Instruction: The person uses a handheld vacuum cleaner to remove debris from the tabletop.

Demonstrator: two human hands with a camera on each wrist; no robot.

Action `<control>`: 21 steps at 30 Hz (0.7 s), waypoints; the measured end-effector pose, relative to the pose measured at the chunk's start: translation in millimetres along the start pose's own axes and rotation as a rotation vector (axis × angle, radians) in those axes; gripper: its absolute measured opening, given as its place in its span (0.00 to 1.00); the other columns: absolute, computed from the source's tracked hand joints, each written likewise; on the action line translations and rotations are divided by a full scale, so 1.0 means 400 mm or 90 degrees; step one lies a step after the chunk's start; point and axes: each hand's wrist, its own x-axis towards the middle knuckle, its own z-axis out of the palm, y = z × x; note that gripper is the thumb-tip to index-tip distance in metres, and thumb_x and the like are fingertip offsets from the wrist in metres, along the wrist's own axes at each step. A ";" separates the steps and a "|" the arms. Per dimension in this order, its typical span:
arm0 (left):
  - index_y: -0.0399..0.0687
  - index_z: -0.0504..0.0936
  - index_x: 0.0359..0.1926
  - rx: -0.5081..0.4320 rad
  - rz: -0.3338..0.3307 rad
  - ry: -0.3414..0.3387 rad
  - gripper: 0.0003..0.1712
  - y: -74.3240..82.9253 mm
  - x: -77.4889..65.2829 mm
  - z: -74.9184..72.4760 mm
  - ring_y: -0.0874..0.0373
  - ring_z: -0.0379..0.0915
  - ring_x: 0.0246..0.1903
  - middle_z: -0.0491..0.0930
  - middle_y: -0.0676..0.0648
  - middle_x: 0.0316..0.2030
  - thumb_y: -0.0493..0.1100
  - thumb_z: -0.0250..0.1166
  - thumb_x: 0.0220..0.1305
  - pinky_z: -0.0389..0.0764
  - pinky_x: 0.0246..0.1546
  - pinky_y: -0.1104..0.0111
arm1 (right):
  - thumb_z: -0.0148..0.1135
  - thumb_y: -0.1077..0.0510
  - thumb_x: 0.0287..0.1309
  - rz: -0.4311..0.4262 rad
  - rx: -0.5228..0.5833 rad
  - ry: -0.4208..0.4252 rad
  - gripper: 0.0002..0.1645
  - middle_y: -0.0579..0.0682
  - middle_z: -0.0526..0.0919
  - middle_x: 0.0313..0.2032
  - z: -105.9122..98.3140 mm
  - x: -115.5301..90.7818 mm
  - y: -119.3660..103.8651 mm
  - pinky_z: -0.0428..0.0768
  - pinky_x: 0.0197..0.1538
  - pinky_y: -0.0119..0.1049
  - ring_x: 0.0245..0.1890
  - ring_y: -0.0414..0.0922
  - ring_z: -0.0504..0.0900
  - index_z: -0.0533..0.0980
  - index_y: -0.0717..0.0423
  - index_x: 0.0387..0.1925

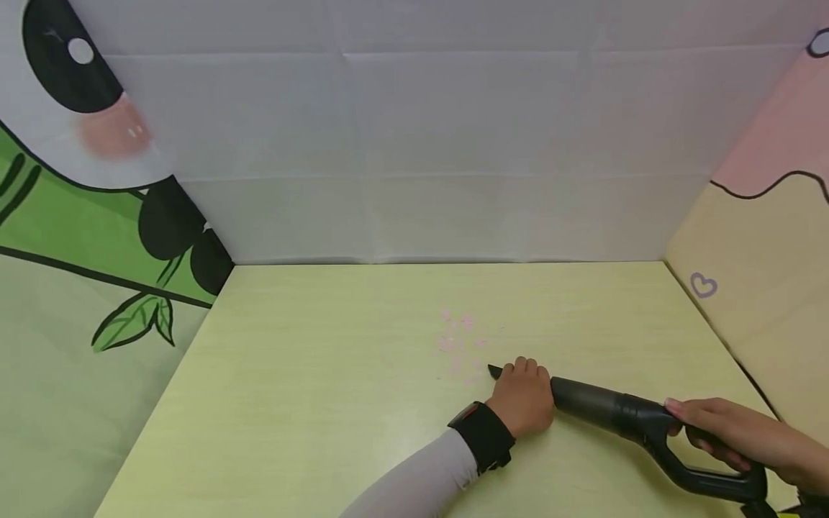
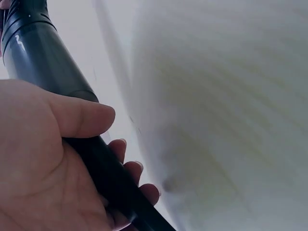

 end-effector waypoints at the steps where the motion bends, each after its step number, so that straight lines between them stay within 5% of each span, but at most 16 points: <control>1: 0.50 0.76 0.55 0.000 0.000 -0.004 0.17 -0.002 0.001 0.001 0.59 0.63 0.46 0.71 0.51 0.44 0.54 0.49 0.78 0.69 0.52 0.70 | 0.33 0.44 0.83 -0.001 -0.003 0.002 0.33 0.43 0.69 0.18 0.001 0.001 -0.002 0.74 0.22 0.41 0.14 0.35 0.65 0.76 0.66 0.44; 9: 0.50 0.76 0.55 -0.027 -0.011 -0.027 0.17 -0.026 0.013 0.004 0.58 0.65 0.50 0.72 0.50 0.47 0.53 0.53 0.77 0.70 0.53 0.69 | 0.34 0.43 0.82 0.002 -0.003 0.017 0.32 0.44 0.70 0.21 0.014 0.014 -0.019 0.74 0.22 0.40 0.14 0.36 0.65 0.76 0.65 0.46; 21: 0.51 0.74 0.56 -0.029 -0.006 -0.065 0.18 -0.021 -0.033 -0.011 0.59 0.62 0.48 0.70 0.51 0.47 0.55 0.50 0.78 0.68 0.52 0.68 | 0.34 0.42 0.82 0.033 -0.007 -0.008 0.32 0.44 0.68 0.17 0.031 -0.008 -0.036 0.73 0.22 0.43 0.12 0.37 0.64 0.77 0.64 0.45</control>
